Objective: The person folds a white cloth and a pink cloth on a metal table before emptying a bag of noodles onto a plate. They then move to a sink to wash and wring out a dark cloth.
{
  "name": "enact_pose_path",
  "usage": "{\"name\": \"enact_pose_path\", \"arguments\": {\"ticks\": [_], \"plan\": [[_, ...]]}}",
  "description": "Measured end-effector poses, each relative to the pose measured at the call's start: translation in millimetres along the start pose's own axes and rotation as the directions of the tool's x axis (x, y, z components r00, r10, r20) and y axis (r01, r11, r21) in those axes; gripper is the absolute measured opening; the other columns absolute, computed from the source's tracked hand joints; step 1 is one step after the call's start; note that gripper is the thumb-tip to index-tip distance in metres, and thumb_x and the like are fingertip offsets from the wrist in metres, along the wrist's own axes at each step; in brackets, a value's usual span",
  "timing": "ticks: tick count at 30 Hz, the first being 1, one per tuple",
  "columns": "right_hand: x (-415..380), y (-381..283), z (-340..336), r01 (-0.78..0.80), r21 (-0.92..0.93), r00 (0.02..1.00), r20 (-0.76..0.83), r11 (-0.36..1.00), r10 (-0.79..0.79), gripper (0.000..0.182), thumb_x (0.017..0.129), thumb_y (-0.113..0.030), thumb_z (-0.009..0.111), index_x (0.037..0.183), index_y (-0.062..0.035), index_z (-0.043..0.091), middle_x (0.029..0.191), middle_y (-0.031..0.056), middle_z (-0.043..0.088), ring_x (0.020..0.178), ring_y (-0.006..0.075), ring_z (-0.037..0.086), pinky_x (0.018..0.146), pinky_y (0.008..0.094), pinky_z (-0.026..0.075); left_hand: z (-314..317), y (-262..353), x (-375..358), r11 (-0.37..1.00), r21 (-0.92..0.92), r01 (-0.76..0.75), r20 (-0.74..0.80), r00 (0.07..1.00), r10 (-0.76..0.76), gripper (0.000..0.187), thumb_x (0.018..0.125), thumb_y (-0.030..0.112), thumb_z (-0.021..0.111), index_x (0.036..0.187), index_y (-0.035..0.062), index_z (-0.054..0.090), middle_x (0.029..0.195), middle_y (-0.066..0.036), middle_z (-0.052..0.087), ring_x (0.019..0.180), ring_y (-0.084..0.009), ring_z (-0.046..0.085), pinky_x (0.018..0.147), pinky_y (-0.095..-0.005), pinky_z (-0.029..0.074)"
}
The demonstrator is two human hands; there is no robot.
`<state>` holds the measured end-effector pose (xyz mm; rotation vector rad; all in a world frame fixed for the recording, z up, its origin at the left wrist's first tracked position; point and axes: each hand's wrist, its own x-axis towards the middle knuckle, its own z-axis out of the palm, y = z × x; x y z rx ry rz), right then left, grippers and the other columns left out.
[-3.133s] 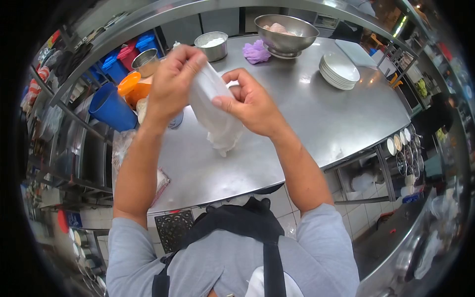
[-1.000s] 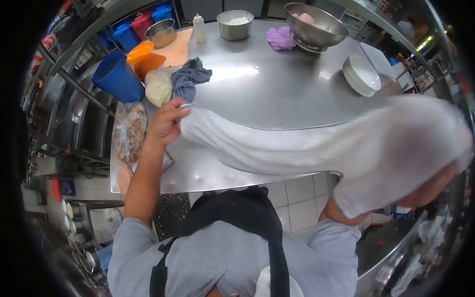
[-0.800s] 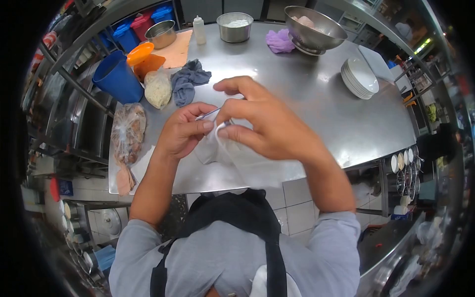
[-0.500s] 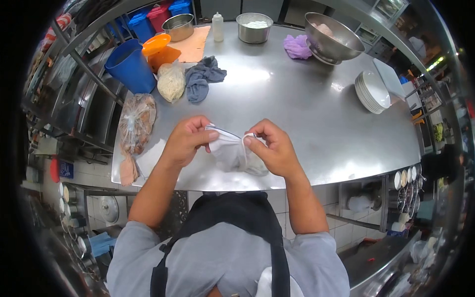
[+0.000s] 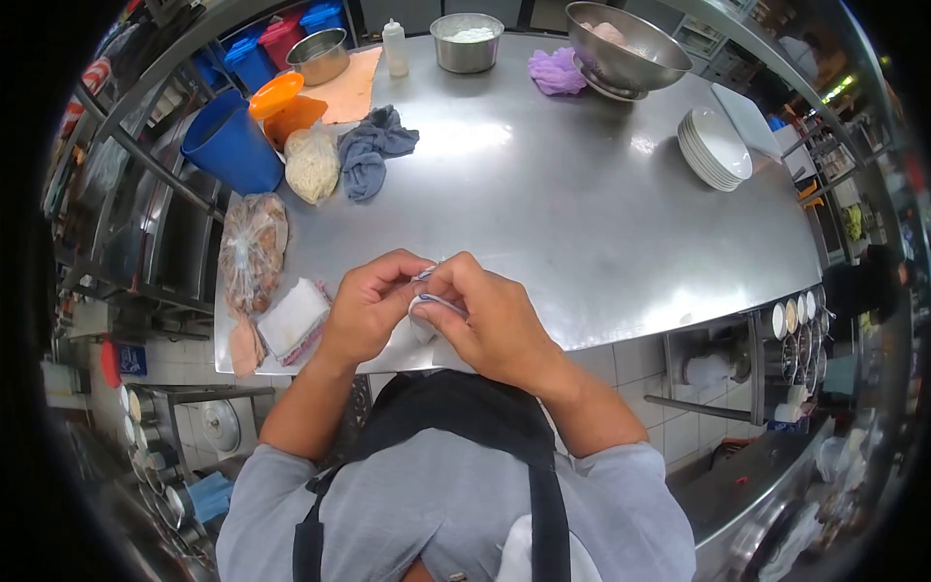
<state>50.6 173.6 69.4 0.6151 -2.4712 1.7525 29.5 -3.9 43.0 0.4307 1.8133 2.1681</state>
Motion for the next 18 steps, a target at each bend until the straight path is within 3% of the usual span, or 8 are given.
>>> {"name": "enact_pose_path", "arguments": {"ticks": [7, 9, 10, 12, 13, 15, 16, 18], "plan": [[-1.9, 10.8, -4.6, -0.028, -0.122, 0.999, -0.031, 0.992, 0.025, 0.02, 0.085, -0.013, 0.07, 0.092, -0.0036, 0.054, 0.079, 0.0119, 0.066, 0.071, 0.0265, 0.067, 0.062, 0.0328, 0.052, -0.3, -0.8, -2.5, 0.979, 0.199, -0.036, 0.043, 0.999, 0.028, 0.019, 0.09, -0.001, 0.055, 0.107, -0.0037, 0.064, 0.095, -0.004, 0.063, 0.091, -0.0125, 0.058, 0.082, -0.0251, 0.045], [-1.6, 11.9, -6.2, -0.02, -0.161, 0.997, -0.07, 0.987, 0.009, 0.021, 0.083, -0.009, 0.073, 0.089, -0.0046, 0.053, 0.072, 0.0031, 0.06, 0.063, 0.0101, 0.055, 0.059, 0.0246, 0.045, -0.8, -1.1, -2.1, 0.969, 0.242, -0.04, 0.06, 0.998, 0.027, 0.019, 0.09, 0.0, 0.055, 0.107, -0.0039, 0.064, 0.094, -0.004, 0.063, 0.09, -0.0127, 0.058, 0.081, -0.025, 0.045], [-1.3, 11.4, -7.4, -0.02, -0.161, 0.998, -0.069, 0.987, 0.009, 0.021, 0.083, -0.009, 0.073, 0.089, -0.0046, 0.053, 0.072, 0.0031, 0.06, 0.063, 0.0101, 0.055, 0.059, 0.0246, 0.045, 0.1, 0.2, -1.5, 0.964, 0.262, -0.048, 0.076, 0.997, 0.029, 0.019, 0.09, -0.001, 0.055, 0.107, -0.0041, 0.064, 0.094, -0.004, 0.063, 0.089, -0.0124, 0.057, 0.08, -0.0247, 0.044], [0.1, 9.2, -10.8, -0.066, -0.189, 0.997, -0.046, 0.98, 0.058, 0.018, 0.084, -0.013, 0.07, 0.092, -0.0047, 0.056, 0.082, 0.012, 0.065, 0.071, 0.0263, 0.066, 0.062, 0.0329, 0.051, 0.9, 0.3, 0.2, 0.958, 0.28, -0.056, 0.089, 0.996, 0.033, 0.02, 0.091, -0.001, 0.055, 0.108, -0.0044, 0.064, 0.093, -0.004, 0.063, 0.087, -0.0121, 0.057, 0.079, -0.0245, 0.044], [1.5, 10.7, -11.8, -0.065, -0.189, 0.997, -0.045, 0.98, 0.057, 0.018, 0.084, -0.013, 0.07, 0.092, -0.0047, 0.056, 0.082, 0.012, 0.065, 0.071, 0.0263, 0.066, 0.062, 0.0329, 0.051, 0.6, -1.1, 1.6, 0.956, 0.288, -0.062, 0.088, 0.995, 0.038, 0.022, 0.09, 0.002, 0.054, 0.108, -0.0029, 0.065, 0.093, -0.005, 0.063, 0.086, -0.0129, 0.057, 0.077, -0.0254, 0.044], [5.5, 16.3, -13.8, 0.195, -0.371, 0.972, -0.054, 0.908, -0.23, 0.018, 0.083, -0.012, 0.071, 0.094, -0.0051, 0.058, 0.089, 0.0133, 0.064, 0.076, 0.0275, 0.064, 0.066, 0.0336, 0.051, 1.9, 0.6, 5.3, 0.953, 0.295, -0.066, 0.086, 0.995, 0.043, 0.023, 0.09, 0.004, 0.053, 0.109, -0.0015, 0.066, 0.093, -0.006, 0.062, 0.084, -0.0137, 0.058, 0.076, -0.0264, 0.045], [9.2, 19.1, -16.2, 0.195, -0.37, 0.972, -0.051, 0.908, -0.229, 0.018, 0.083, -0.012, 0.071, 0.094, -0.0051, 0.058, 0.089, 0.0133, 0.064, 0.076, 0.0275, 0.064, 0.066, 0.0336, 0.051, 5.1, 5.1, 8.0, 0.975, 0.224, 0.009, 0.054, 0.998, -0.022, 0.021, 0.09, 0.004, 0.054, 0.106, -0.0018, 0.066, 0.092, -0.005, 0.062, 0.084, -0.0126, 0.058, 0.076, -0.0256, 0.045], [15.1, 24.0, -21.8, 0.371, -0.401, 0.884, -0.124, 0.838, -0.451, 0.017, 0.083, -0.01, 0.071, 0.095, -0.005, 0.059, 0.091, 0.0125, 0.062, 0.081, 0.0249, 0.061, 0.071, 0.0313, 0.049, 11.7, 10.4, 10.4, 0.985, 0.147, 0.088, 0.024, 0.995, -0.092, 0.018, 0.09, 0.004, 0.054, 0.102, -0.0021, 0.066, 0.092, -0.004, 0.062, 0.083, -0.0114, 0.058, 0.076, -0.0248, 0.045]]}}
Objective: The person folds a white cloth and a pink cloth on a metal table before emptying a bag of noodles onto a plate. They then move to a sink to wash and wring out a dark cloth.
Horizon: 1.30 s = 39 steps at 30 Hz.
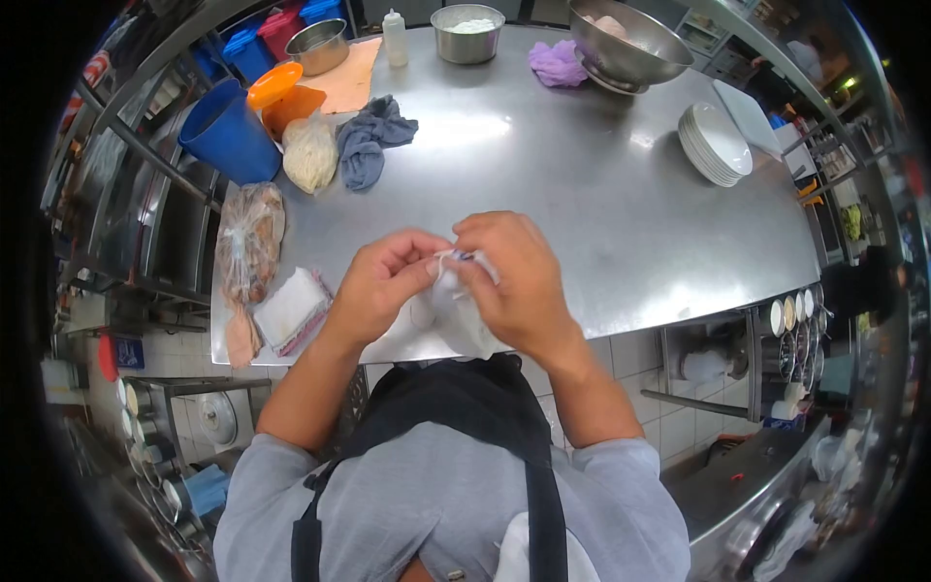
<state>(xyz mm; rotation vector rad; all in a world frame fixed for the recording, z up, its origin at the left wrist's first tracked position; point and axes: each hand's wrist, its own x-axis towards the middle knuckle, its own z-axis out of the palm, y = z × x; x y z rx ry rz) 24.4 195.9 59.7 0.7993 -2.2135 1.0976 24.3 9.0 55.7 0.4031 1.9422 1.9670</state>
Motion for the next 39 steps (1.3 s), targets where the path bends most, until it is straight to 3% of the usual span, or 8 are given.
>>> {"name": "enact_pose_path", "arguments": {"ticks": [2, 6, 8, 10, 15, 17, 25, 39], "plan": [[0.6, -0.9, -9.4, -0.135, 0.072, 0.988, -0.06, 0.988, 0.139, 0.018, 0.084, -0.006, 0.069, 0.096, -0.0039, 0.056, 0.092, 0.011, 0.063, 0.083, 0.0193, 0.06, 0.075, 0.029, 0.048, 6.7, 4.1, 2.4, 0.922, -0.382, -0.059, 0.024, 0.997, 0.074, 0.01, 0.089, 0.001, 0.056, 0.094, -0.0016, 0.065, 0.09, -0.002, 0.062, 0.083, -0.0088, 0.057, 0.075, -0.0242, 0.046], [14.7, 6.0, -35.6, -0.247, 0.337, 0.856, -0.364, 0.909, 0.367, 0.019, 0.087, -0.006, 0.069, 0.098, -0.0026, 0.054, 0.089, 0.0072, 0.061, 0.082, 0.0129, 0.057, 0.075, 0.0243, 0.046, 16.9, 5.2, -12.8, 0.906, -0.311, -0.286, -0.194, 0.953, 0.234, 0.009, 0.083, -0.006, 0.059, 0.089, -0.0003, 0.063, 0.085, -0.004, 0.062, 0.079, -0.0125, 0.059, 0.072, -0.0265, 0.047], [23.3, 7.9, -55.1, -0.216, 0.404, 0.815, -0.427, 0.889, 0.391, 0.021, 0.087, -0.006, 0.069, 0.1, -0.0029, 0.052, 0.089, 0.0077, 0.06, 0.081, 0.0125, 0.057, 0.075, 0.0235, 0.046, -14.1, 1.5, -18.6, 0.84, 0.274, -0.468, 0.193, 0.883, 0.428, 0.015, 0.078, -0.008, 0.06, 0.09, 0.0005, 0.065, 0.083, -0.008, 0.062, 0.078, -0.0191, 0.061, 0.071, -0.0286, 0.048], [25.7, 12.5, -76.5, -0.054, 0.422, 0.789, -0.537, 0.905, 0.298, 0.018, 0.092, -0.005, 0.061, 0.104, -0.0021, 0.048, 0.092, 0.0114, 0.059, 0.082, 0.0181, 0.059, 0.079, 0.0336, 0.049, -31.3, -6.8, -30.4, 0.813, 0.379, -0.441, 0.178, 0.897, 0.404, 0.018, 0.076, -0.009, 0.06, 0.09, 0.0005, 0.066, 0.084, -0.01, 0.063, 0.078, -0.022, 0.062, 0.071, -0.0293, 0.048], [39.2, -29.4, -76.3, 0.202, 0.55, 0.911, -0.409, 0.811, 0.05, 0.025, 0.086, -0.001, 0.067, 0.1, -0.0015, 0.046, 0.088, 0.0117, 0.059, 0.081, 0.0178, 0.059, 0.073, 0.0256, 0.048, -54.0, -43.3, -23.6, 0.607, 0.718, -0.34, 0.004, 0.875, 0.485, 0.022, 0.077, -0.011, 0.055, 0.09, 0.0002, 0.069, 0.088, -0.013, 0.065, 0.079, -0.0252, 0.062, 0.072, -0.0307, 0.049], [45.2, -40.9, -66.8, 0.211, 0.575, 0.943, -0.332, 0.791, -0.01, 0.029, 0.083, -0.001, 0.07, 0.101, -0.0014, 0.047, 0.089, 0.0115, 0.06, 0.082, 0.0157, 0.058, 0.074, 0.0254, 0.048, -45.0, -58.3, -10.4, 0.727, 0.623, -0.288, -0.205, 0.837, 0.508, 0.024, 0.08, -0.008, 0.053, 0.095, 0.0, 0.069, 0.089, -0.013, 0.066, 0.08, -0.0261, 0.063, 0.074, -0.032, 0.048], [57.2, -0.5, -51.5, 0.055, 0.785, 0.897, -0.31, 0.616, 0.314, 0.019, 0.09, -0.003, 0.064, 0.104, -0.0032, 0.051, 0.092, 0.0035, 0.062, 0.08, 0.007, 0.057, 0.074, 0.0196, 0.047, 27.4, -77.4, -12.1, 0.974, 0.083, -0.211, 0.041, 0.977, 0.209, 0.032, 0.088, 0.024, 0.067, 0.109, 0.0002, 0.065, 0.094, -0.01, 0.062, 0.086, -0.0199, 0.057, 0.079, -0.0298, 0.044], [51.9, -31.4, -45.9, -0.039, 0.632, 0.872, -0.357, 0.774, 0.335, 0.022, 0.087, -0.002, 0.068, 0.101, -0.0032, 0.051, 0.088, 0.0012, 0.058, 0.078, 0.0062, 0.056, 0.07, 0.0193, 0.045, 20.7, -54.6, 4.0, 0.752, 0.564, -0.342, -0.053, 0.894, 0.445, 0.044, 0.076, 0.024, 0.077, 0.107, -0.0037, 0.062, 0.091, -0.016, 0.062, 0.086, -0.0318, 0.059, 0.077, -0.0367, 0.047]]}}
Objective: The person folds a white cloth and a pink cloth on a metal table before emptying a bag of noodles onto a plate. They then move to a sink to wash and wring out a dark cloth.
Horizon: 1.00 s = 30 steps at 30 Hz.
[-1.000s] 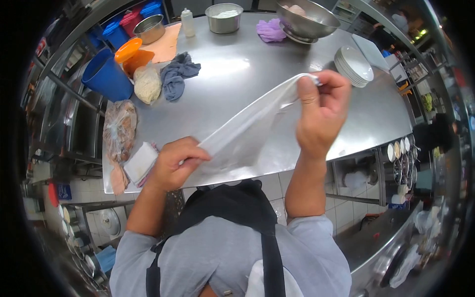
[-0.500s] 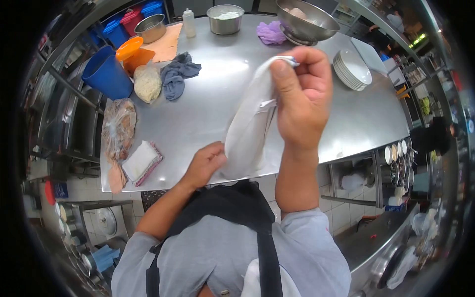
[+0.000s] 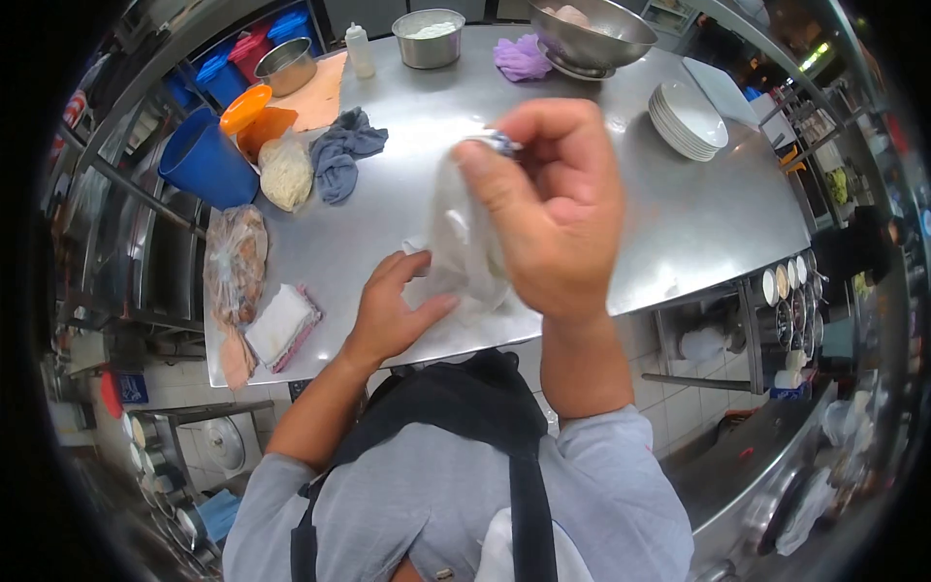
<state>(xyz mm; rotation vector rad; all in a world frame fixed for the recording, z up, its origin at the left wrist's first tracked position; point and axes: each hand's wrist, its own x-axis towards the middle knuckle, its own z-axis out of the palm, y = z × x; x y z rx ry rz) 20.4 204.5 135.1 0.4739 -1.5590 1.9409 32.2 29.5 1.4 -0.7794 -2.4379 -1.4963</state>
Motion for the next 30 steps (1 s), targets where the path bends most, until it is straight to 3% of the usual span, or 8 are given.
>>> {"name": "enact_pose_path", "arguments": {"ticks": [2, 6, 13, 15, 17, 24, 28, 30], "plan": [[-2.2, -0.1, 6.0, 0.015, -0.027, 0.998, 0.056, 1.0, -0.013, 0.023, 0.086, -0.001, 0.069, 0.101, -0.0032, 0.051, 0.088, 0.0009, 0.057, 0.079, 0.0057, 0.055, 0.07, 0.019, 0.045, 12.5, 12.3, 8.0, 0.999, 0.053, 0.006, 0.038, 0.999, -0.008, 0.048, 0.075, 0.031, 0.078, 0.104, -0.0039, 0.063, 0.089, -0.016, 0.061, 0.085, -0.032, 0.059, 0.077, -0.0381, 0.046], [0.7, 2.6, -2.5, -0.056, 0.067, 0.998, 0.042, 0.996, 0.053, 0.023, 0.087, 0.0, 0.068, 0.101, -0.0029, 0.051, 0.088, 0.001, 0.058, 0.079, 0.0057, 0.055, 0.07, 0.0196, 0.045, 31.4, 4.9, 13.1, 0.953, -0.214, 0.215, 0.062, 0.976, -0.207, 0.042, 0.077, 0.032, 0.076, 0.1, -0.0011, 0.065, 0.087, -0.015, 0.061, 0.084, -0.031, 0.059, 0.077, -0.0396, 0.046], [-2.1, 1.0, -18.0, -0.024, 0.14, 1.0, -0.008, 0.99, 0.025, 0.017, 0.09, -0.001, 0.062, 0.102, -0.0028, 0.05, 0.093, 0.0071, 0.059, 0.08, 0.0102, 0.057, 0.075, 0.0231, 0.047, 7.6, 8.5, 11.4, 0.967, -0.225, 0.123, -0.017, 0.991, -0.13, 0.033, 0.082, 0.025, 0.07, 0.102, -0.0005, 0.065, 0.09, -0.015, 0.064, 0.087, -0.0298, 0.06, 0.079, -0.0377, 0.046], [-2.9, 1.8, -15.8, -0.018, 0.142, 0.999, -0.026, 0.99, 0.022, 0.019, 0.089, -0.001, 0.064, 0.102, -0.0032, 0.051, 0.092, 0.005, 0.059, 0.08, 0.0086, 0.057, 0.074, 0.0217, 0.047, 7.4, 7.6, 13.9, 0.996, 0.016, 0.093, 0.032, 0.995, -0.093, 0.03, 0.084, 0.024, 0.068, 0.102, -0.0008, 0.065, 0.092, -0.015, 0.065, 0.087, -0.0302, 0.061, 0.078, -0.0379, 0.046], [-2.5, 2.0, -11.6, -0.01, 0.143, 0.999, -0.038, 0.99, 0.015, 0.021, 0.087, -0.001, 0.067, 0.102, -0.0035, 0.051, 0.091, 0.0028, 0.059, 0.079, 0.007, 0.056, 0.072, 0.0202, 0.047, 10.8, 12.2, 11.9, 0.993, -0.054, 0.109, 0.005, 0.994, -0.109, 0.027, 0.085, 0.02, 0.067, 0.103, -0.0005, 0.065, 0.091, -0.014, 0.064, 0.087, -0.027, 0.061, 0.079, -0.0353, 0.046], [-9.6, 12.1, -6.2, -0.164, 0.192, 0.979, 0.15, 0.968, 0.136, 0.023, 0.087, 0.0, 0.065, 0.104, -0.0037, 0.05, 0.09, 0.0031, 0.059, 0.079, 0.0071, 0.056, 0.07, 0.0213, 0.047, 10.5, 13.7, 17.8, 0.988, -0.051, 0.147, 0.068, 0.987, -0.143, 0.019, 0.085, 0.015, 0.062, 0.094, -0.0007, 0.066, 0.082, -0.017, 0.062, 0.076, -0.0327, 0.058, 0.07, -0.0401, 0.045], [10.9, 4.0, -64.2, 0.056, 0.221, 0.993, -0.117, 0.974, -0.03, 0.011, 0.094, -0.003, 0.057, 0.104, -0.0044, 0.051, 0.094, 0.007, 0.063, 0.086, 0.0131, 0.064, 0.081, 0.0265, 0.052, -11.9, -18.6, -1.0, 0.999, 0.048, -0.02, 0.068, 0.998, 0.017, 0.015, 0.084, 0.01, 0.064, 0.094, -0.0008, 0.066, 0.085, -0.016, 0.063, 0.079, -0.031, 0.06, 0.07, -0.0375, 0.046], [16.5, 0.3, -90.7, 0.065, 0.194, 0.986, -0.166, 0.979, -0.033, 0.011, 0.094, -0.004, 0.056, 0.104, -0.0046, 0.051, 0.094, 0.0073, 0.064, 0.088, 0.0134, 0.064, 0.082, 0.0271, 0.052, -31.5, -12.1, -7.3, 0.989, -0.094, -0.117, 0.088, 0.988, 0.126, 0.014, 0.081, 0.004, 0.065, 0.094, -0.0012, 0.067, 0.086, -0.014, 0.064, 0.08, -0.0289, 0.06, 0.071, -0.0352, 0.047]]}}
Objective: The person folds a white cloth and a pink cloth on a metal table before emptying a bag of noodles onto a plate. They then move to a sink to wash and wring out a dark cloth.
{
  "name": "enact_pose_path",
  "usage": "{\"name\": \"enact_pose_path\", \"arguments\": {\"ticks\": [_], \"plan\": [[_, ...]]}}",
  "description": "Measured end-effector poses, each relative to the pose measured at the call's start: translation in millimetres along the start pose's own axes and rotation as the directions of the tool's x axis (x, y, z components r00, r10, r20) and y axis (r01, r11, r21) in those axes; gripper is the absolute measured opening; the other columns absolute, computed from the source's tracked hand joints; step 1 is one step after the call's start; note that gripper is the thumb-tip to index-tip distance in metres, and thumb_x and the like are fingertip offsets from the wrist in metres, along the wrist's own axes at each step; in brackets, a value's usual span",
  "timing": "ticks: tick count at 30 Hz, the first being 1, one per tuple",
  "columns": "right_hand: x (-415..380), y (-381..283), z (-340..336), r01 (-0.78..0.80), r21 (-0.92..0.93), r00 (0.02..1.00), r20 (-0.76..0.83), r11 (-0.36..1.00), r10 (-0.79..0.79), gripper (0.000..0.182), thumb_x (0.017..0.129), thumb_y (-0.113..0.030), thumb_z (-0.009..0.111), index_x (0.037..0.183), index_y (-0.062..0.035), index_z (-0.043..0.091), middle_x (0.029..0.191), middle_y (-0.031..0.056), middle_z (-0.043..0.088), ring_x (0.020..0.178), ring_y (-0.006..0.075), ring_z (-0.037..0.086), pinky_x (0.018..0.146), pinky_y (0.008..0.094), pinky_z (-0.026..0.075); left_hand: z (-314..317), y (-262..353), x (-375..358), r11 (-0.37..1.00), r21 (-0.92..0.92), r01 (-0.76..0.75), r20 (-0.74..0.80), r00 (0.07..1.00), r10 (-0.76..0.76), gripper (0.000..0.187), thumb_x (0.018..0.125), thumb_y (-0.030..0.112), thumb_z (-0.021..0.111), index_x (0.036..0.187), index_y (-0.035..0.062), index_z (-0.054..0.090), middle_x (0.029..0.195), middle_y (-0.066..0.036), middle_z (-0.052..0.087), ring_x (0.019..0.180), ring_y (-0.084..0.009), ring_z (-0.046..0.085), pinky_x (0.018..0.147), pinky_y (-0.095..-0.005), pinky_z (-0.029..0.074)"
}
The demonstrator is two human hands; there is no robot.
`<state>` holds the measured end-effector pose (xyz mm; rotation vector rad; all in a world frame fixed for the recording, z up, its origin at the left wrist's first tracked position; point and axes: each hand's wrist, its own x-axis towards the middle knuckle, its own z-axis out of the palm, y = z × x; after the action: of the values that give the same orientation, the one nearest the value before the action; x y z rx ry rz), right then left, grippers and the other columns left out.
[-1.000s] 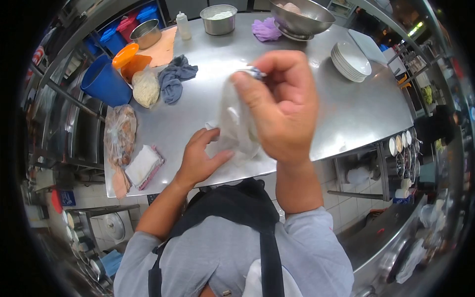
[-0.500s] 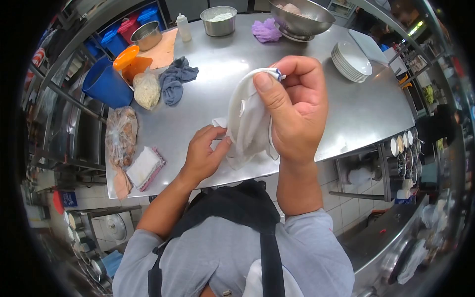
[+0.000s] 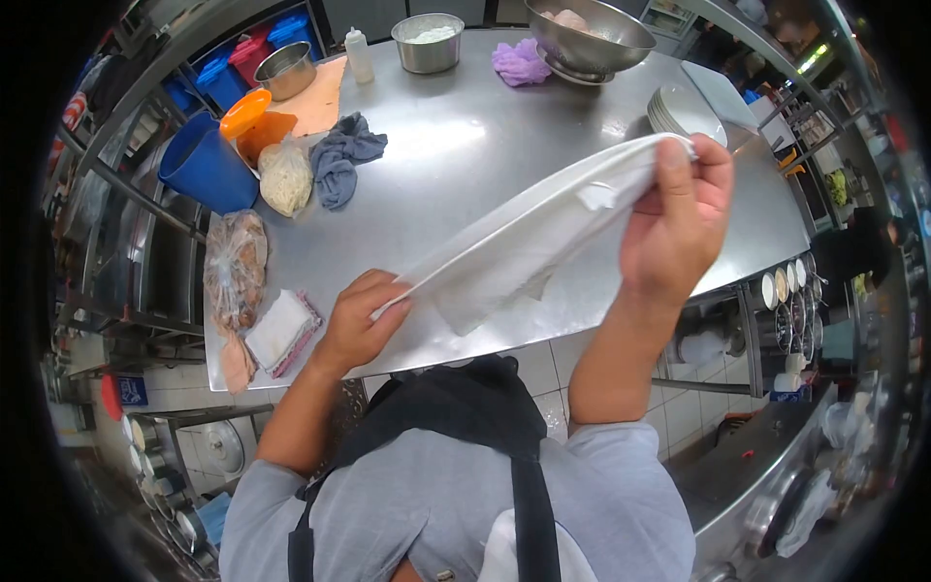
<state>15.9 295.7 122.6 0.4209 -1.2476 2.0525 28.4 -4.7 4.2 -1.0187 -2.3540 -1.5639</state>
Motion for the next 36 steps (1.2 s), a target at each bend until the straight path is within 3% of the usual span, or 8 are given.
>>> {"name": "enact_pose_path", "arguments": {"ticks": [5, 7, 10, 17, 30, 33, 35, 36], "plan": [[10.9, 1.1, -26.7, -0.006, -0.073, 0.989, -0.145, 0.997, -0.004, 0.014, 0.093, -0.006, 0.06, 0.104, -0.0051, 0.052, 0.096, 0.0055, 0.063, 0.086, 0.0127, 0.062, 0.081, 0.026, 0.05, -42.1, 17.3, -2.9, 0.988, -0.148, 0.051, 0.032, 0.998, -0.047, 0.014, 0.082, 0.003, 0.067, 0.095, -0.0027, 0.067, 0.089, -0.013, 0.064, 0.081, -0.0237, 0.06, 0.072, -0.031, 0.047], [13.4, 1.4, -31.6, -0.027, -0.078, 0.991, -0.135, 0.997, 0.017, 0.013, 0.093, -0.007, 0.06, 0.104, -0.0056, 0.052, 0.095, 0.0052, 0.063, 0.086, 0.0126, 0.061, 0.081, 0.0261, 0.049, -55.7, 22.3, 1.7, 0.964, -0.257, 0.068, -0.073, 0.993, -0.089, 0.014, 0.085, 0.004, 0.066, 0.096, -0.0035, 0.067, 0.092, -0.011, 0.064, 0.084, -0.0201, 0.059, 0.075, -0.029, 0.045], [13.8, -2.2, -32.3, -0.053, -0.098, 0.993, -0.106, 0.994, 0.043, 0.013, 0.093, -0.008, 0.06, 0.103, -0.0066, 0.052, 0.095, 0.0046, 0.063, 0.086, 0.0123, 0.061, 0.081, 0.0263, 0.049, -67.0, 28.4, 10.5, 0.97, -0.242, 0.034, -0.262, 0.96, -0.099, 0.013, 0.086, 0.004, 0.065, 0.097, -0.0036, 0.067, 0.095, -0.01, 0.063, 0.087, -0.018, 0.058, 0.078, -0.0279, 0.044], [11.6, -7.7, -18.0, -0.026, -0.05, 0.994, -0.103, 0.998, 0.021, 0.011, 0.094, -0.008, 0.06, 0.102, -0.0074, 0.053, 0.094, 0.0037, 0.063, 0.087, 0.013, 0.061, 0.083, 0.0274, 0.048, -97.1, 36.6, 36.7, 0.947, -0.307, -0.093, -0.323, 0.946, -0.012, 0.013, 0.085, 0.001, 0.065, 0.098, -0.003, 0.067, 0.094, -0.007, 0.062, 0.085, -0.0106, 0.055, 0.077, -0.0215, 0.042], [-5.4, -7.9, -20.2, -0.023, -0.037, 0.999, -0.046, 0.999, 0.021, 0.01, 0.094, -0.006, 0.058, 0.103, -0.007, 0.054, 0.095, 0.004, 0.063, 0.09, 0.0131, 0.061, 0.086, 0.0288, 0.046, -99.3, 34.1, 26.0, 0.942, -0.328, -0.068, -0.374, 0.925, -0.063, 0.016, 0.084, -0.003, 0.067, 0.1, -0.0023, 0.066, 0.096, -0.005, 0.065, 0.086, -0.0089, 0.058, 0.077, -0.0206, 0.044], [-9.4, -1.7, -13.7, -0.013, -0.057, 0.998, -0.055, 0.998, 0.01, 0.011, 0.093, -0.004, 0.059, 0.102, -0.0066, 0.054, 0.094, 0.0036, 0.063, 0.087, 0.0118, 0.06, 0.083, 0.0266, 0.046, -97.2, 32.9, 31.6, 0.929, -0.37, -0.016, -0.467, 0.867, -0.171, 0.015, 0.084, -0.001, 0.067, 0.099, -0.0016, 0.067, 0.096, -0.004, 0.065, 0.087, -0.0091, 0.058, 0.078, -0.0212, 0.045], [-4.9, 9.2, -20.8, -0.078, -0.062, 0.997, -0.027, 0.995, 0.076, 0.011, 0.092, -0.003, 0.059, 0.102, -0.0062, 0.054, 0.093, 0.0033, 0.062, 0.084, 0.0111, 0.059, 0.081, 0.0253, 0.046, -103.1, 25.1, 36.6, 0.966, -0.115, 0.233, -0.435, 0.862, -0.26, 0.015, 0.085, 0.002, 0.068, 0.1, -0.0007, 0.067, 0.096, -0.004, 0.065, 0.086, -0.0093, 0.058, 0.079, -0.0214, 0.045], [-5.7, 13.2, -24.6, -0.146, -0.067, 0.989, 0.0, 0.987, 0.147, 0.012, 0.092, -0.002, 0.06, 0.102, -0.0059, 0.055, 0.092, 0.0029, 0.062, 0.082, 0.0104, 0.058, 0.079, 0.024, 0.046, -105.0, 23.6, 33.5, 0.966, -0.116, 0.233, -0.433, 0.863, -0.26, 0.015, 0.085, 0.002, 0.068, 0.1, -0.0007, 0.067, 0.096, -0.004, 0.065, 0.086, -0.0093, 0.058, 0.079, -0.0214, 0.045]]}}
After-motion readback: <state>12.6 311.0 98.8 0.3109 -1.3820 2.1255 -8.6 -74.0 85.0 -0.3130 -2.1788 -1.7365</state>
